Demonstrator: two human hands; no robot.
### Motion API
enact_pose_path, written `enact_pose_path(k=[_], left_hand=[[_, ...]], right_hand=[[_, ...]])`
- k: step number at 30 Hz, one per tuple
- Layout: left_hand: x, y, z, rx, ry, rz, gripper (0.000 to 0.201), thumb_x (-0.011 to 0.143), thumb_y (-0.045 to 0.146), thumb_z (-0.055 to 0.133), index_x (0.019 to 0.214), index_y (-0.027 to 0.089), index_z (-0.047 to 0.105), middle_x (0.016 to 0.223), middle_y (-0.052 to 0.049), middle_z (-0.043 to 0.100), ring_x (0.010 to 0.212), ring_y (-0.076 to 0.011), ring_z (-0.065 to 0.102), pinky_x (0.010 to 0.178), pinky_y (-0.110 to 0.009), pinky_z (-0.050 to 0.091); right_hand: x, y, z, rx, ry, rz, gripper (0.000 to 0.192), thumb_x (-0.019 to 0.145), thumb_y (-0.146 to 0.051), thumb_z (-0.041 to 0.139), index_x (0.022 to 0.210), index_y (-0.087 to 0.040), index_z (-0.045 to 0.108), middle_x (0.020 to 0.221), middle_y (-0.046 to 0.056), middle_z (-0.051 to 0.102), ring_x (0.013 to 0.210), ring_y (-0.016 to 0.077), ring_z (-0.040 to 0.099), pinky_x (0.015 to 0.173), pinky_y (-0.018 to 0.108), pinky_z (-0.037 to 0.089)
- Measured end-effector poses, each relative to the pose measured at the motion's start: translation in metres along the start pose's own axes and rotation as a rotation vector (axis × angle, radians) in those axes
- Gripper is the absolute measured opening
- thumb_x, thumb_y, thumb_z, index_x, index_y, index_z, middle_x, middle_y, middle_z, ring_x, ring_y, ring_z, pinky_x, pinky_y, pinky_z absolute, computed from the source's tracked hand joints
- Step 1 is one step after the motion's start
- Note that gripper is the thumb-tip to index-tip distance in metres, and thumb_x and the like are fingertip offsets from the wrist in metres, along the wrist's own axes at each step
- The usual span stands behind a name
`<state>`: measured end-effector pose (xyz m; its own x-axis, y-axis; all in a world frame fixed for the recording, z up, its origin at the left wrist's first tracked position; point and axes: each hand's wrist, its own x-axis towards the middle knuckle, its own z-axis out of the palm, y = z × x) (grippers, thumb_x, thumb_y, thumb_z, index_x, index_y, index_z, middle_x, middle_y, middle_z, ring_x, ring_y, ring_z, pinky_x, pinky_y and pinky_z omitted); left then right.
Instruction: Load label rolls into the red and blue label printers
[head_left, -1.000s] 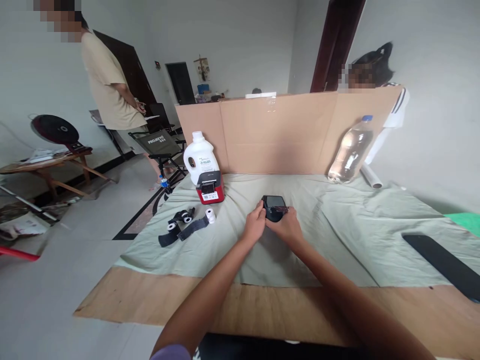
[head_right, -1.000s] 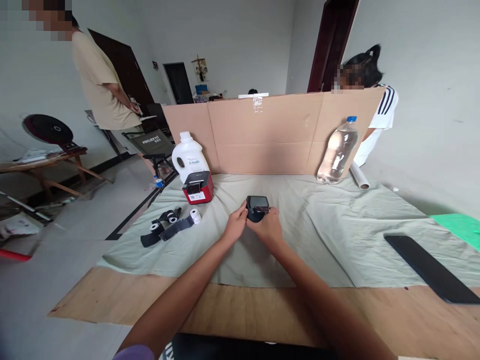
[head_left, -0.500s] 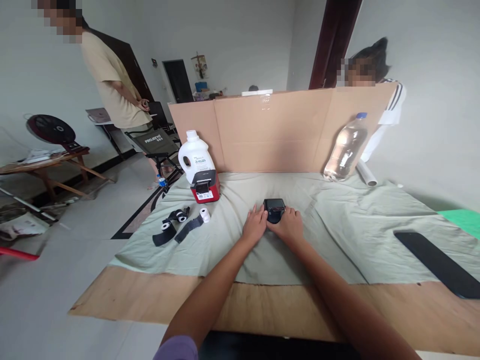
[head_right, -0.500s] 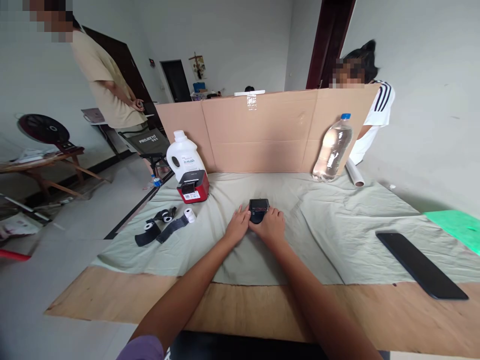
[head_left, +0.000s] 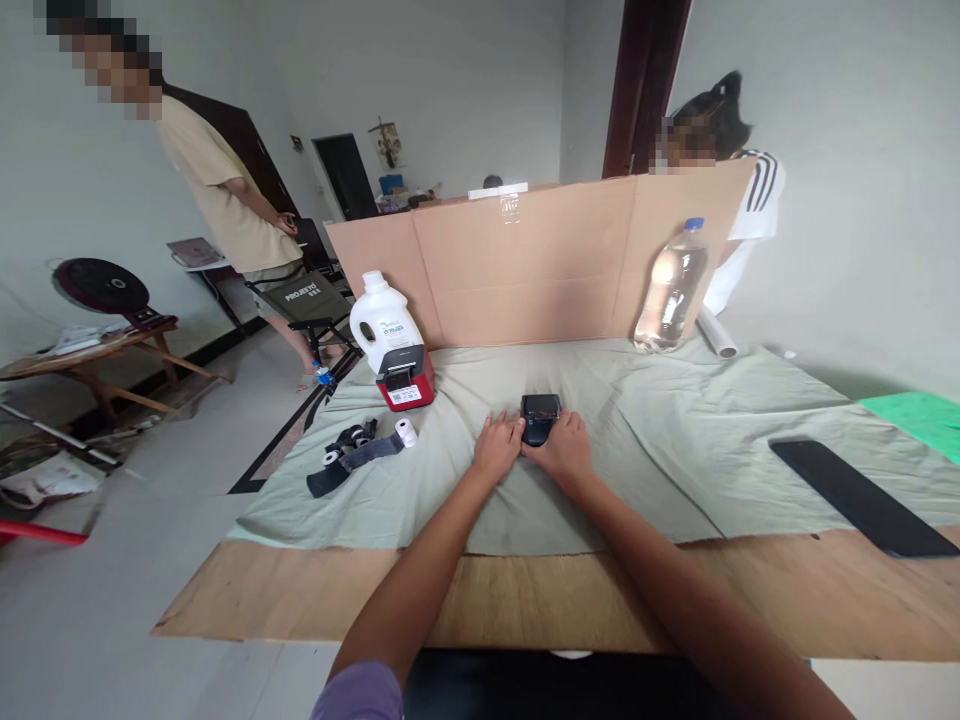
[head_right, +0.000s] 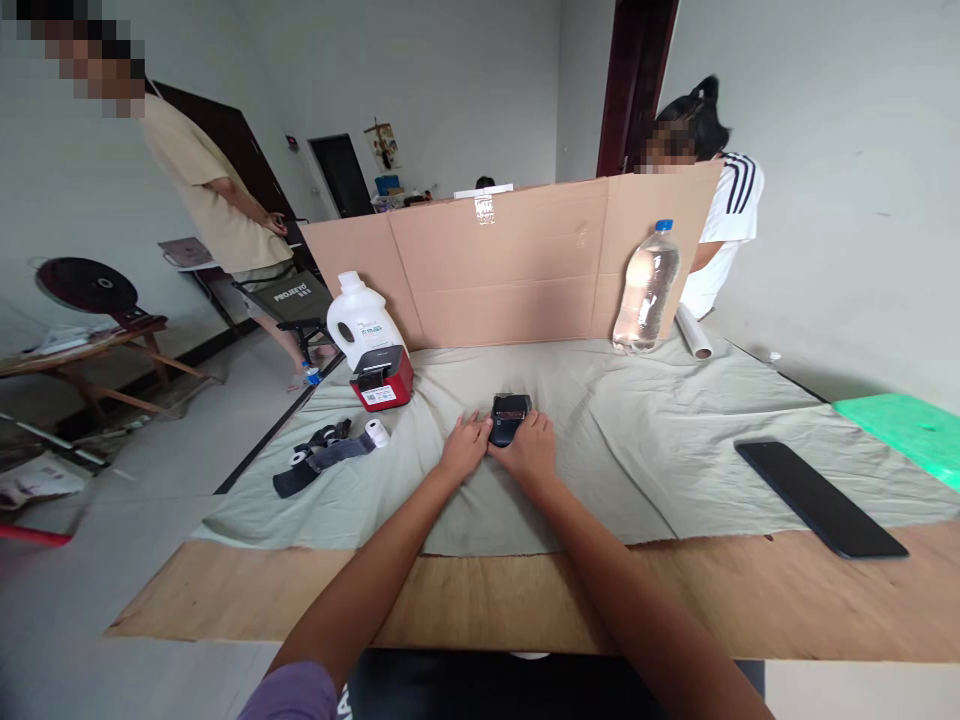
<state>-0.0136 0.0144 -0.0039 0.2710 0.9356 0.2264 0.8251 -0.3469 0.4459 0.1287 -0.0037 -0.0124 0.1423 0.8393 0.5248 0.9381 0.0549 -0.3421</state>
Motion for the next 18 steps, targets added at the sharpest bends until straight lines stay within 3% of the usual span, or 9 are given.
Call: enact_pose_path(k=[13, 18], left_hand=[[0.0053, -0.0063, -0.0009, 0.090, -0.018, 0.089, 0.053, 0.106, 0.036, 0.022, 0.133, 0.017, 0.064, 0.137, -0.011, 0.065, 0.141, -0.0231, 0.048, 0.126, -0.048, 0.017], [0.0031, -0.0062, 0.0009, 0.084, -0.001, 0.050, 0.055, 0.107, 0.036, 0.020, 0.133, 0.015, 0.063, 0.134, -0.012, 0.067, 0.139, -0.0226, 0.051, 0.125, -0.046, 0.020]], right_hand=[[0.0009, 0.0027, 0.0040, 0.011, -0.004, -0.024, 0.073, 0.070, -0.067, 0.069, 0.108, -0.007, 0.053, 0.099, 0.020, 0.059, 0.095, 0.0338, 0.055, 0.087, 0.043, 0.044], [-0.0003, 0.0034, 0.0053, 0.038, 0.011, -0.013, 0.072, 0.070, -0.065, 0.069, 0.110, -0.008, 0.052, 0.100, 0.019, 0.059, 0.097, 0.0342, 0.054, 0.087, 0.044, 0.044]])
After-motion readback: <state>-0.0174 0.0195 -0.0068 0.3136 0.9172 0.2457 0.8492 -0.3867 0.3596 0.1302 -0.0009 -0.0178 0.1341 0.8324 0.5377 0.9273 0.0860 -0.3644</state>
